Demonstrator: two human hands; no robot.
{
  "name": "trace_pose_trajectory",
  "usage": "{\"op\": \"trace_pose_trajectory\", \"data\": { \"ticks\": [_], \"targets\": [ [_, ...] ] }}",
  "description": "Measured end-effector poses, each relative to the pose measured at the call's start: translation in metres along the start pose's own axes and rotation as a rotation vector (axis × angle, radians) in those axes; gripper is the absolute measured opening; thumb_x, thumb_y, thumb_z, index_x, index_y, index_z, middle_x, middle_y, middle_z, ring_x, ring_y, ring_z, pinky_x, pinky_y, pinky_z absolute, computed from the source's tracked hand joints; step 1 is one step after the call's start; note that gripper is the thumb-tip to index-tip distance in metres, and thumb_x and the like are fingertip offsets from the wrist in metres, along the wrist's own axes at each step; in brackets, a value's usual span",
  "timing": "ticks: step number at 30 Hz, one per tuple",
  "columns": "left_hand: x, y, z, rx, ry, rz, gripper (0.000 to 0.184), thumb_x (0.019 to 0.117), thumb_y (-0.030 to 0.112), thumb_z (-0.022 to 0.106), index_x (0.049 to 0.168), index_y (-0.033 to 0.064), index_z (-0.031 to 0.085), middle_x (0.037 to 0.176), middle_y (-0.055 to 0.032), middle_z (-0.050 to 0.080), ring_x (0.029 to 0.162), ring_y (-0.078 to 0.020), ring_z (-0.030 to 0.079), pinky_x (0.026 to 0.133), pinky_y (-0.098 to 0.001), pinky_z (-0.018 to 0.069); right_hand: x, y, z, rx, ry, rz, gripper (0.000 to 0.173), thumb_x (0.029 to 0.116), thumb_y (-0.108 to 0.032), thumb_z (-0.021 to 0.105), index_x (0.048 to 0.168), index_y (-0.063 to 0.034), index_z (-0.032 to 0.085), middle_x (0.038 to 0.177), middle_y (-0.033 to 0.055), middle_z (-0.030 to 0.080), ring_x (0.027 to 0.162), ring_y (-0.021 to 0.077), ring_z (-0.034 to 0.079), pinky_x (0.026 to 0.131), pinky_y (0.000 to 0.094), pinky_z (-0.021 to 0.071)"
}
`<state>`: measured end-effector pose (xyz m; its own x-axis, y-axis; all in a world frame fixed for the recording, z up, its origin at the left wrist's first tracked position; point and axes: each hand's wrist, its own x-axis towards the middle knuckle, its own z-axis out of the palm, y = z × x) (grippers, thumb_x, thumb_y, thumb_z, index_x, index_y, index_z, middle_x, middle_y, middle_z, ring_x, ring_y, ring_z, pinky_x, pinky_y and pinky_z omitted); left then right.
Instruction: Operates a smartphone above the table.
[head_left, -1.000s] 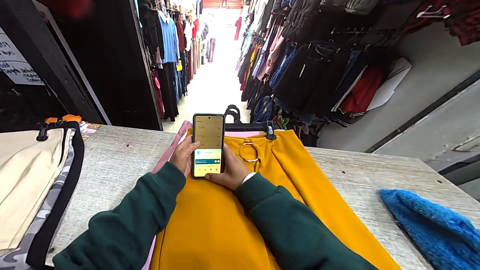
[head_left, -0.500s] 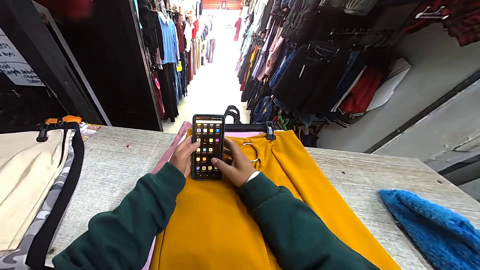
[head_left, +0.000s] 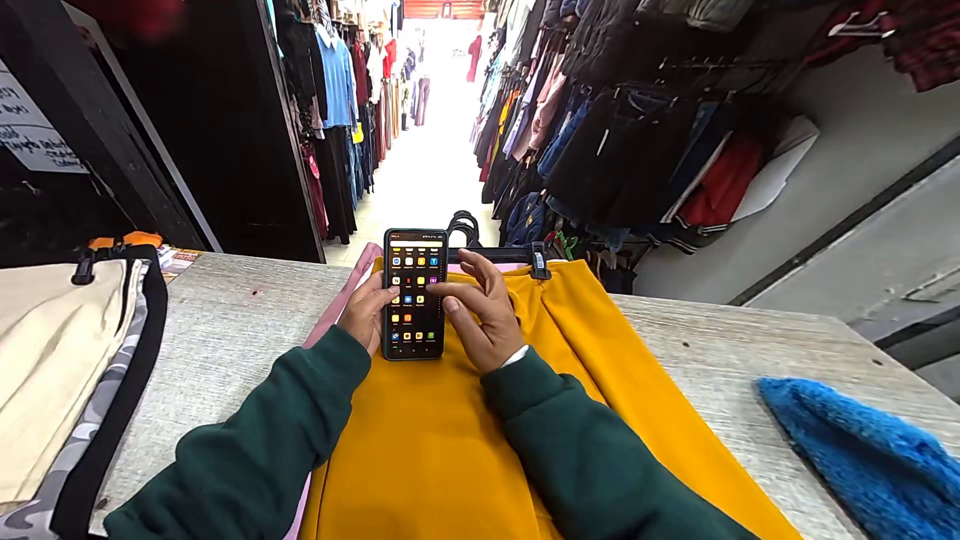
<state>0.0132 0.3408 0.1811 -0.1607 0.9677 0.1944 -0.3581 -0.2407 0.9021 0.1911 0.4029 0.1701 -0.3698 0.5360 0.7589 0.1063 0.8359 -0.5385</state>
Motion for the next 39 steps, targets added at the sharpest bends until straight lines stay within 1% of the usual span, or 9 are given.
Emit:
{"op": "trace_pose_trajectory", "data": {
  "ticks": [4, 9, 14, 21, 25, 27, 33, 37, 39],
  "targets": [
    [-0.0005, 0.0005, 0.0003, 0.011, -0.005, 0.010, 0.041, 0.1035, 0.008, 0.030, 0.142, 0.0036, 0.044, 0.114, -0.0080, 0.068, 0.100, -0.0124, 0.070, 0.090, -0.0323, 0.0585, -0.0012, 0.0045, 0.0046, -0.061, -0.009, -0.057, 0.038, 0.1021, -0.039, 0.051, 0.097, -0.0168, 0.082, 0.152, 0.0261, 0.044, 0.146, 0.0392, 0.035, 0.117, 0.0544, 0.0314],
    [-0.0020, 0.0017, 0.0017, -0.002, 0.006, 0.007, 0.043, 0.1042, 0.009, 0.030, 0.146, 0.0047, 0.040, 0.116, -0.0073, 0.068, 0.101, -0.0115, 0.070, 0.091, -0.0316, 0.0586, -0.0004, 0.0040, 0.0037, -0.140, 0.034, -0.016, 0.047, 0.1056, -0.043, 0.043, 0.134, -0.0161, 0.069, 0.160, 0.0273, 0.032, 0.145, 0.0407, 0.037, 0.115, 0.0536, 0.0381],
    [-0.0017, 0.0005, 0.0014, 0.005, 0.022, 0.009, 0.042, 0.1048, 0.010, 0.031, 0.145, 0.0041, 0.042, 0.118, -0.0080, 0.068, 0.103, -0.0124, 0.069, 0.093, -0.0321, 0.0578, -0.0020, 0.0033, 0.0049, -0.044, -0.005, -0.047, 0.046, 0.1059, -0.038, 0.043, 0.100, -0.0152, 0.083, 0.154, 0.0250, 0.044, 0.148, 0.0392, 0.035, 0.120, 0.0545, 0.0284],
    [-0.0007, 0.0005, 0.0012, 0.014, 0.028, 0.002, 0.042, 0.1049, 0.012, 0.032, 0.145, 0.0055, 0.042, 0.115, -0.0073, 0.068, 0.100, -0.0123, 0.070, 0.089, -0.0317, 0.0590, -0.0020, 0.0040, 0.0047, -0.092, -0.021, -0.029, 0.047, 0.1063, -0.037, 0.041, 0.100, -0.0156, 0.083, 0.153, 0.0258, 0.045, 0.148, 0.0426, 0.034, 0.121, 0.0572, 0.0262],
    [-0.0011, 0.0006, 0.0007, 0.010, 0.024, 0.001, 0.041, 0.1053, 0.012, 0.031, 0.145, 0.0050, 0.042, 0.116, -0.0070, 0.069, 0.101, -0.0118, 0.070, 0.090, -0.0315, 0.0588, -0.0018, 0.0044, 0.0048, -0.138, -0.013, -0.001, 0.049, 0.1080, -0.038, 0.037, 0.133, -0.0099, 0.068, 0.158, 0.0244, 0.039, 0.145, 0.0391, 0.039, 0.116, 0.0557, 0.0344],
    [-0.0019, 0.0017, 0.0021, 0.020, 0.028, 0.003, 0.041, 0.1056, 0.011, 0.030, 0.145, 0.0045, 0.042, 0.116, -0.0065, 0.068, 0.101, -0.0111, 0.070, 0.090, -0.0307, 0.0585, -0.0005, 0.0031, 0.0037, -0.143, -0.003, 0.008, 0.050, 0.1080, -0.037, 0.036, 0.139, -0.0085, 0.063, 0.159, 0.0244, 0.037, 0.144, 0.0388, 0.040, 0.114, 0.0553, 0.0363],
    [-0.0016, 0.0015, 0.0020, 0.002, 0.026, 0.006, 0.041, 0.1057, 0.012, 0.030, 0.144, 0.0054, 0.042, 0.115, -0.0061, 0.069, 0.100, -0.0113, 0.071, 0.090, -0.0310, 0.0590, -0.0009, 0.0039, 0.0041, -0.070, -0.008, -0.023, 0.049, 0.1088, -0.041, 0.036, 0.128, -0.0136, 0.072, 0.157, 0.0249, 0.039, 0.146, 0.0373, 0.037, 0.116, 0.0533, 0.0350],
    [-0.0012, 0.0009, 0.0011, 0.015, 0.023, 0.006, 0.044, 0.1055, 0.013, 0.031, 0.148, 0.0055, 0.040, 0.119, -0.0071, 0.068, 0.103, -0.0118, 0.070, 0.092, -0.0314, 0.0578, -0.0023, 0.0008, 0.0029, -0.026, -0.014, -0.037, 0.048, 0.1051, -0.031, 0.043, 0.088, -0.0093, 0.081, 0.149, 0.0252, 0.050, 0.147, 0.0398, 0.036, 0.121, 0.0549, 0.0264],
    [-0.0009, 0.0006, 0.0009, 0.027, 0.026, 0.005, 0.043, 0.1057, 0.013, 0.031, 0.147, 0.0047, 0.040, 0.118, -0.0072, 0.068, 0.102, -0.0117, 0.069, 0.092, -0.0314, 0.0576, -0.0021, -0.0009, 0.0018, -0.031, -0.010, -0.050, 0.047, 0.1046, -0.029, 0.044, 0.084, -0.0084, 0.081, 0.146, 0.0253, 0.054, 0.147, 0.0404, 0.035, 0.122, 0.0540, 0.0245]
  ]
}}
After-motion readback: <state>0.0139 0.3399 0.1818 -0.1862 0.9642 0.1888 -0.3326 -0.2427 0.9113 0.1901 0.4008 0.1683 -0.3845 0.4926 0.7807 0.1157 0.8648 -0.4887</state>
